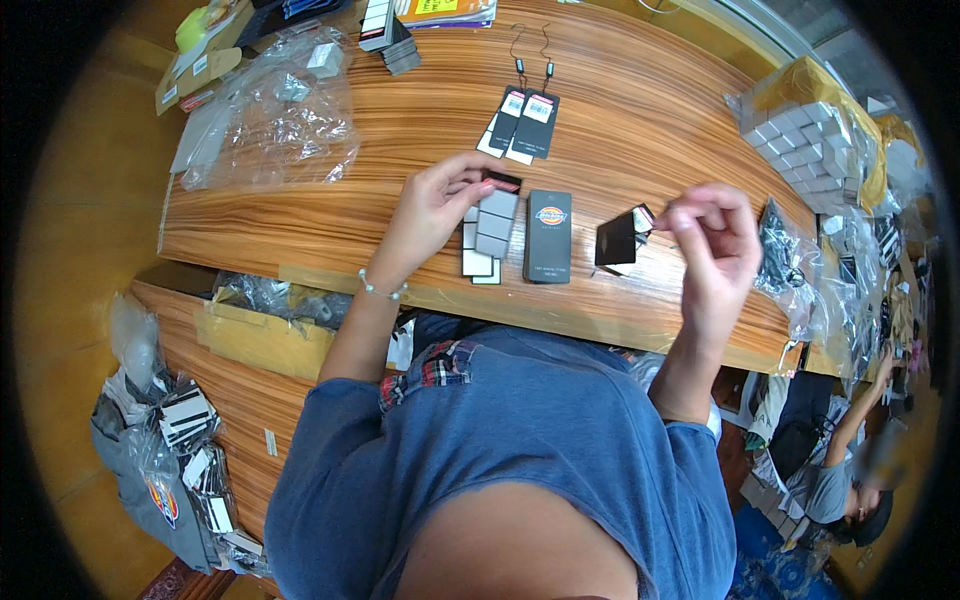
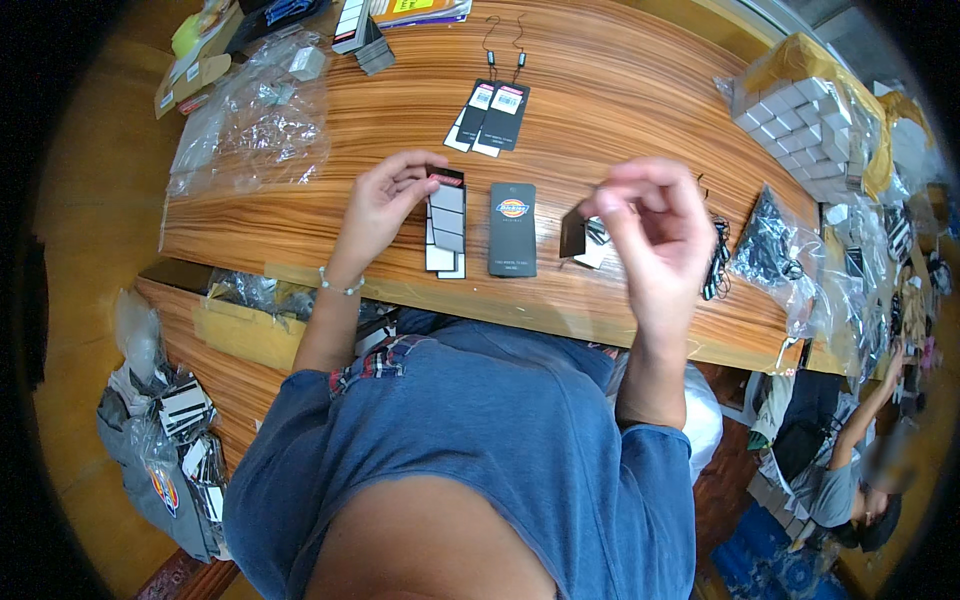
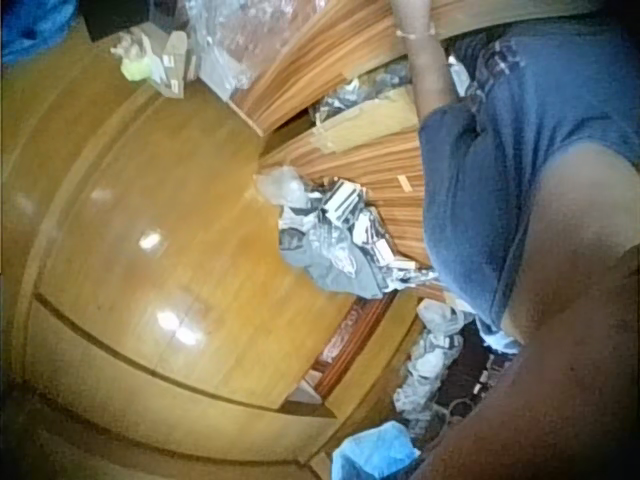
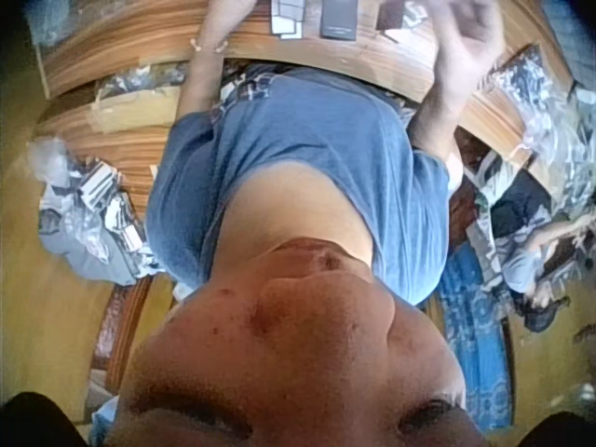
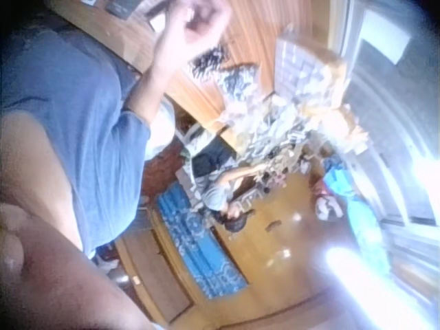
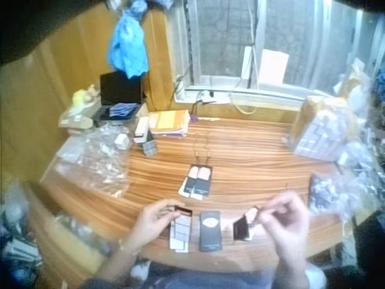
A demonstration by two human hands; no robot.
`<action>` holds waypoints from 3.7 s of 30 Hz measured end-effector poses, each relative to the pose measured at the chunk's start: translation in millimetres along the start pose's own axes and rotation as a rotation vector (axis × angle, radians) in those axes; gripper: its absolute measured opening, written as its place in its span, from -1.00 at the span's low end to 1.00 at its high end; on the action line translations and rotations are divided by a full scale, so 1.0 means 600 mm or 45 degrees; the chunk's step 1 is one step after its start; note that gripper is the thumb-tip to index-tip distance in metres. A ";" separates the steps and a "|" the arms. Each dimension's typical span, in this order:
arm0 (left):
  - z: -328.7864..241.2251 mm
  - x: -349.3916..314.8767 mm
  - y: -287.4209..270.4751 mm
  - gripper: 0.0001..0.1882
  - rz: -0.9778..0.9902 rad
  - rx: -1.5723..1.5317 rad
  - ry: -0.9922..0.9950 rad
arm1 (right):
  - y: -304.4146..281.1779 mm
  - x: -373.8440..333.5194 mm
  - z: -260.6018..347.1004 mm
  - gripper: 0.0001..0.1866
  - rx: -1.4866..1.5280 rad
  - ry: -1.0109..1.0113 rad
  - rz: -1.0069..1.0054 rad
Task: The person repeatedly picks up small rectangular tags and thin black cords from a wooden table. They thread the cord through a hole in each tag and place the assembled items on the table. The person handles the tags and cords by hand throughout the process.
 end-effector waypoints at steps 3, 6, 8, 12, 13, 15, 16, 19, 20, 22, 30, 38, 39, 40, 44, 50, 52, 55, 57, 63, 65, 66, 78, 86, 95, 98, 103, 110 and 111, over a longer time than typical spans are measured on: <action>-0.084 0.002 0.043 -0.77 -0.004 -0.124 0.112 | 0.032 -0.005 -0.014 -0.81 -0.244 0.002 0.085; -0.115 0.005 0.076 -0.79 -0.045 -0.029 0.158 | 0.049 -0.003 -0.012 -0.83 -0.477 -0.131 0.089; -0.133 0.002 0.096 -0.82 -0.010 -0.048 0.205 | 0.049 0.000 -0.006 -0.84 -0.552 -0.160 0.046; -0.149 -0.004 0.115 -0.83 0.022 0.013 0.319 | 0.038 0.000 0.000 -0.86 -0.619 -0.260 -0.022; -0.151 -0.004 0.118 -0.83 0.030 0.016 0.320 | 0.036 -0.001 0.000 -0.86 -0.599 -0.254 -0.034; -0.154 -0.005 0.121 -0.84 0.042 0.031 0.329 | 0.031 -0.002 -0.002 -0.87 -0.553 -0.254 -0.051; -0.156 -0.006 0.123 -0.84 0.046 0.044 0.338 | 0.029 -0.004 -0.006 -0.87 -0.527 -0.260 -0.056; -0.161 -0.008 0.124 -0.83 0.056 0.055 0.351 | 0.025 -0.008 -0.012 -0.88 -0.406 -0.226 -0.085; -0.163 -0.009 0.125 -0.83 0.059 0.054 0.353 | 0.025 -0.010 -0.013 -0.88 -0.358 -0.206 -0.097; -0.167 -0.011 0.127 -0.83 0.060 0.063 0.369 | 0.025 -0.011 -0.018 -0.88 -0.147 -0.125 -0.133; -0.179 -0.018 0.136 -0.83 0.081 0.132 0.495 | 0.020 -0.013 -0.023 -0.88 -0.093 -0.124 -0.166; -0.206 -0.032 0.142 -0.83 -0.040 0.496 0.949 | 0.015 -0.018 -0.023 -0.74 -0.160 -0.161 -0.188; -0.210 -0.034 0.141 -0.82 -0.074 0.567 0.993 | 0.016 -0.015 -0.027 -0.73 -0.129 -0.092 -0.164; -0.213 -0.036 0.140 -0.81 -0.109 0.637 1.037 | 0.018 -0.009 -0.029 -0.72 -0.099 -0.023 -0.139; -0.223 -0.040 0.136 -0.77 -0.270 0.904 1.289 | 0.015 0.002 -0.046 -0.69 0.120 0.254 -0.050; -0.225 -0.043 0.152 -0.81 -0.270 0.950 1.433 | -0.013 0.004 -0.067 -0.94 0.292 0.170 -0.205; -0.218 -0.041 0.147 -0.83 -0.283 0.901 1.422 | -0.042 0.008 -0.065 -0.93 0.384 0.089 -0.429; -0.202 -0.035 0.131 -0.82 -0.257 0.828 1.381 | -0.063 0.025 -0.048 -0.94 0.626 -0.111 -0.368; -0.191 -0.026 0.121 -0.85 -0.306 0.604 1.222 | -0.058 0.030 -0.035 -0.95 0.734 -0.191 -0.265; -0.146 0.023 0.117 -0.92 0.127 -0.064 0.714 | -0.031 0.036 -0.011 -0.94 0.991 -0.249 -0.135; -0.141 0.037 0.086 -0.95 0.004 -0.430 0.606 | -0.027 0.034 -0.008 -0.93 1.074 -0.225 -0.168; -0.153 0.029 0.077 -0.96 -0.084 -0.353 0.636 | -0.029 0.033 -0.006 -0.93 1.096 -0.222 -0.177; -0.158 -0.042 0.204 -0.67 0.282 0.386 0.676 | -0.025 0.010 0.019 -0.89 0.952 -0.274 -0.315; -0.150 -0.026 0.183 -0.34 0.132 0.302 1.024 | -0.003 0.002 0.014 -0.90 1.021 -0.202 -0.234; -0.117 -0.026 0.219 -0.44 0.535 -0.290 0.418 | 0.027 0.002 -0.002 -0.90 1.165 0.006 -0.154; -0.093 -0.011 0.214 -0.75 0.618 -0.521 0.207 | 0.018 0.002 -0.001 -0.91 1.122 0.072 -0.078; -0.072 0.003 0.208 -0.77 0.817 -1.112 0.003 | 0.012 0.002 -0.003 -0.91 0.927 0.090 0.033; -0.081 -0.047 0.226 -0.49 1.088 -1.310 -0.275 | 0.026 -0.003 -0.014 -0.90 1.078 0.008 -0.127; -0.081 -0.052 0.223 -0.49 1.106 -1.196 -0.173 | 0.028 -0.006 -0.011 -0.90 1.074 0.000 -0.119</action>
Point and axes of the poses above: each hand's wrist, its own x-axis towards the middle knuckle, its own y-axis out of the palm, z = x × y, the point moved 7 cm from there along x, towards the middle knuckle, and after that the axes turned 6 degrees about -y, right-handed, at the moved point
